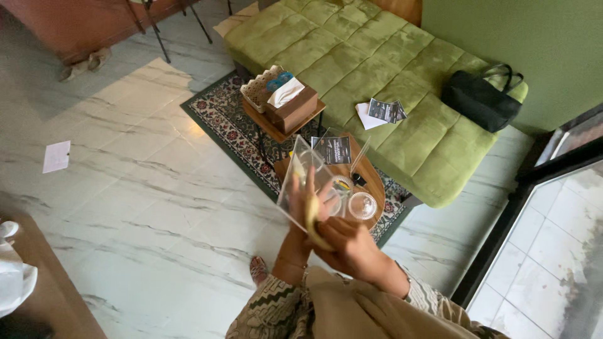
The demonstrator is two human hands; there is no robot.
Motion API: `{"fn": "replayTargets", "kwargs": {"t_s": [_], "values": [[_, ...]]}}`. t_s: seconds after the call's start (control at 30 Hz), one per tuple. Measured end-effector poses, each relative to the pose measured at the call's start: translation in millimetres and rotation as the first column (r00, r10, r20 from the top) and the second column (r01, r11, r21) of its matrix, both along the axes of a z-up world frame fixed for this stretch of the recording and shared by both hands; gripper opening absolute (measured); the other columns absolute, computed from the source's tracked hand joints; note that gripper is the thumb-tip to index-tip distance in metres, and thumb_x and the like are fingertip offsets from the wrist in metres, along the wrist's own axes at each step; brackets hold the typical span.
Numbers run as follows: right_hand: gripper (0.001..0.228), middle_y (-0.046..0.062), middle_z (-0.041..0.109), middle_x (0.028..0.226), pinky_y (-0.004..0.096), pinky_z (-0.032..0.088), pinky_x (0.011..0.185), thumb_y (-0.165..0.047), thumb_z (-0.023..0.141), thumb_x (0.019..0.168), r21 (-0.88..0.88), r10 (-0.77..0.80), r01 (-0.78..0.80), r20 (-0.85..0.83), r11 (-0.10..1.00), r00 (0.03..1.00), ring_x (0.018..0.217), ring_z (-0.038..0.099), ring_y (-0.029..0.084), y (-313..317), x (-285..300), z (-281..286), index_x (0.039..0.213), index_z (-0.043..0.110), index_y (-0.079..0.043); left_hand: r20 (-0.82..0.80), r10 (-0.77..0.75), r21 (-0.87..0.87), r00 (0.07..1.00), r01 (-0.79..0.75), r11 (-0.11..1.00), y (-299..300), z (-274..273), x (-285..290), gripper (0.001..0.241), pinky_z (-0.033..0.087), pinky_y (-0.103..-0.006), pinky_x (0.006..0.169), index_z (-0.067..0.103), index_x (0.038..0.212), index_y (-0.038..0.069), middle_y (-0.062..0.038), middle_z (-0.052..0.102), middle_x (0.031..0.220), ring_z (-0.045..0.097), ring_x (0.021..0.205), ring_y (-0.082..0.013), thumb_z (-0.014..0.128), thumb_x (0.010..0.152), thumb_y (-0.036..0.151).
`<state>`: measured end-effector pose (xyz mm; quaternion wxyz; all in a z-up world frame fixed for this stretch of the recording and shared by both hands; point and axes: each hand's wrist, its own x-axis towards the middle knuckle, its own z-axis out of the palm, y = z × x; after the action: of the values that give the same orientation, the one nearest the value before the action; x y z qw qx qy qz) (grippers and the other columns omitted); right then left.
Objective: The person sprays an acrylic sheet with a liquid cleaner from a bottle and wipes the surface with a cloth by hand.
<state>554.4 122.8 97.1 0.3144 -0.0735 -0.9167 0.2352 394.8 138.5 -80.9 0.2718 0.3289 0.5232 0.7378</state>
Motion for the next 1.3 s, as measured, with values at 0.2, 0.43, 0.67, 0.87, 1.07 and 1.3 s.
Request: {"fn": "replayTargets", "kwargs": {"t_s": [0.2, 0.43, 0.67, 0.87, 1.07, 1.3], "values": [[0.032, 0.013, 0.066, 0.095, 0.034, 0.053, 0.071, -0.016, 0.072, 0.095, -0.286, 0.016, -0.033, -0.063, 0.958, 0.998, 0.081, 0.066, 0.024, 29.7, 26.7, -0.5, 0.122, 0.065, 0.001, 0.563, -0.759, 0.527, 0.327, 0.564, 0.635, -16.3, 52.1, -13.8, 0.068, 0.047, -0.0435, 0.095, 0.044, 0.156, 0.035, -0.005, 0.04, 0.169, 0.059, 0.126, -0.0186, 0.03, 0.1, 0.072], [0.052, 0.019, 0.066, 0.12, 0.037, 0.059, 0.083, -0.021, 0.061, 0.106, -0.449, -0.437, 0.278, -0.301, 0.849, 0.848, 0.099, 0.069, 0.026, 76.2, 6.4, 9.2, 0.147, 0.04, 0.003, 0.657, -0.463, 0.423, 0.595, 0.217, 0.88, -12.7, 78.1, 29.9, 0.056, 0.057, -0.0402, 0.08, 0.049, 0.144, 0.015, -0.01, 0.061, 0.124, 0.069, 0.095, -0.0219, 0.041, 0.108, 0.058], [0.053, 0.029, 0.069, 0.116, 0.049, 0.058, 0.081, -0.012, 0.058, 0.098, -0.088, -0.005, 0.009, 0.046, 0.996, 0.999, 0.096, 0.071, 0.044, -12.8, -28.5, -11.6, 0.149, 0.047, 0.001, 0.572, -0.791, 0.785, 0.217, 0.136, 0.605, -9.0, 53.9, 10.4, 0.053, 0.054, -0.054, 0.098, 0.043, 0.157, 0.02, -0.018, 0.04, 0.151, 0.054, 0.126, -0.03, 0.041, 0.112, 0.049], [0.036, 0.019, 0.073, 0.104, 0.041, 0.06, 0.08, -0.013, 0.057, 0.106, -0.436, 0.268, -0.22, 0.049, 0.872, 0.962, 0.091, 0.073, 0.026, 16.8, 2.2, 5.0, 0.14, 0.057, 0.0, 0.58, -0.685, 0.662, 0.441, 0.234, 0.712, -18.4, 47.7, -3.8, 0.06, 0.045, -0.0557, 0.109, 0.033, 0.161, 0.022, -0.017, 0.039, 0.157, 0.051, 0.132, -0.0319, 0.034, 0.11, 0.052], [0.044, 0.021, 0.071, 0.098, 0.039, 0.057, 0.064, -0.012, 0.061, 0.1, -0.196, -0.364, 0.348, -0.054, 0.917, 0.93, 0.073, 0.07, 0.03, 51.8, -46.5, -0.7, 0.141, 0.054, 0.002, 0.075, -0.519, 0.2, 0.852, 0.497, 0.844, -24.8, 41.2, 2.5, 0.07, 0.037, -0.0535, 0.119, 0.022, 0.164, 0.021, -0.017, 0.042, 0.156, 0.053, 0.132, -0.0331, 0.026, 0.106, 0.06], [0.053, 0.026, 0.07, 0.11, 0.041, 0.059, 0.081, -0.006, 0.07, 0.096, -0.282, 0.314, -0.297, 0.015, 0.912, 0.949, 0.089, 0.074, 0.037, -7.2, -0.6, -18.2, 0.144, 0.052, 0.006, 0.024, -0.521, 0.462, 0.853, 0.452, 0.763, -13.6, 30.7, -12.4, 0.083, 0.04, -0.0517, 0.116, 0.013, 0.166, 0.014, -0.01, 0.026, 0.169, 0.051, 0.136, -0.0306, 0.031, 0.102, 0.063]]}}
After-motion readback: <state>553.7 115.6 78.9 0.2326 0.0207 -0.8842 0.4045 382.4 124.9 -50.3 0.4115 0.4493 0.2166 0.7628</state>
